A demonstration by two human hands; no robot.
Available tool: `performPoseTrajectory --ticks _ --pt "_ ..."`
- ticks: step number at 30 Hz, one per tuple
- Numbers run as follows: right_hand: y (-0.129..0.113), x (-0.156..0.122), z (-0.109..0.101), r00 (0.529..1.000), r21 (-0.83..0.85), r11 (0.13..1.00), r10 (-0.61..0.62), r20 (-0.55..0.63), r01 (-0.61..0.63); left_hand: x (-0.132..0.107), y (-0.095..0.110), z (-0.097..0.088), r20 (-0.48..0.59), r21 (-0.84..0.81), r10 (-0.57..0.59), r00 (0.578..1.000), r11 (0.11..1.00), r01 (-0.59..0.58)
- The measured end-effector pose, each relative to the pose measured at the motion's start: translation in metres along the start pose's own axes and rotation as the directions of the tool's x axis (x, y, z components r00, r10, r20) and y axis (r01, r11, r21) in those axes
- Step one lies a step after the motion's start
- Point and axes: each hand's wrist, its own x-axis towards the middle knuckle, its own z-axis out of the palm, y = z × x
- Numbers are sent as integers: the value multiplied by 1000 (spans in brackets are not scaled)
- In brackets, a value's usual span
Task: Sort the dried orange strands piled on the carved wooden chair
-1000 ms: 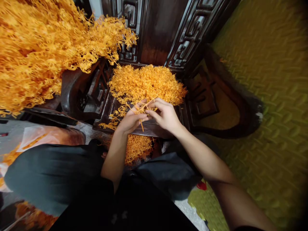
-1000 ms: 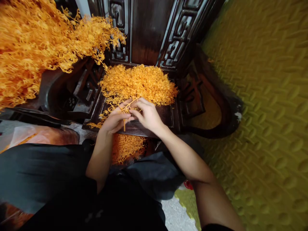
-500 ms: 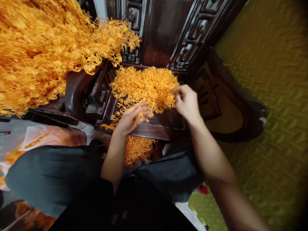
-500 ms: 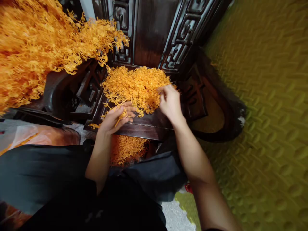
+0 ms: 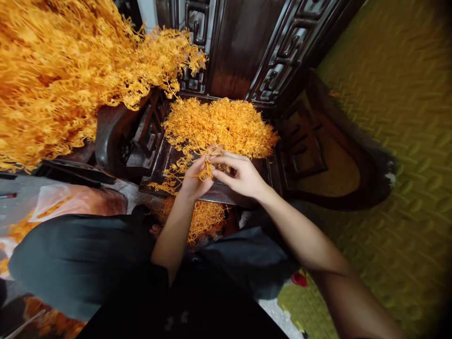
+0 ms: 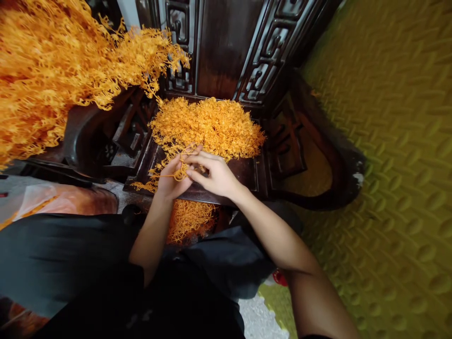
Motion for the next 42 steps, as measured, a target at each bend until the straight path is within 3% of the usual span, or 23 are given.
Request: performPoseTrajectory --ticks 3,5,9,15,20,24,29,35,38,40,42 --pt "-2 -2 -1 1000 -6 1000 -17 -12 17 4 -6 -5 -66 54 19 998 998 -15" --pt "-1 -2 -2 999 -18 1000 -26 -25 26 3 -8 -8 -86 110 -31 996 993 41" --pt "3 -1 -4 995 -51 998 14 -103 -19 -5 -3 -12 -5 234 -174 985 957 171" --pt "15 -1 -9 977 29 991 137 -161 -134 -14 12 -11 55 316 -127 990 943 104" --pt "27 -5 -10 915 189 948 301 -269 -256 -18 20 -12 41 293 -80 996 954 65" --pt "25 -5 -2 927 347 906 323 -191 -244 -18 17 -10 36 334 -88 995 940 71" --pt "14 -4 1 960 183 965 220 -175 -188 -14 8 -2 -85 307 -54 995 949 78" --pt "9 -2 -3 992 169 978 124 2 -122 -13 2 4 -210 293 13 978 955 50" --pt "2 -4 0 992 118 985 127 5 -126 -9 -6 3 -270 401 186 945 914 -66" --pt "-11 -7 3 996 97 992 84 20 -86 -5 -12 -3 -321 485 342 883 860 -157" --pt "-29 -10 2 992 171 985 -8 129 -14 1 -13 -13 -406 523 420 812 835 -170"
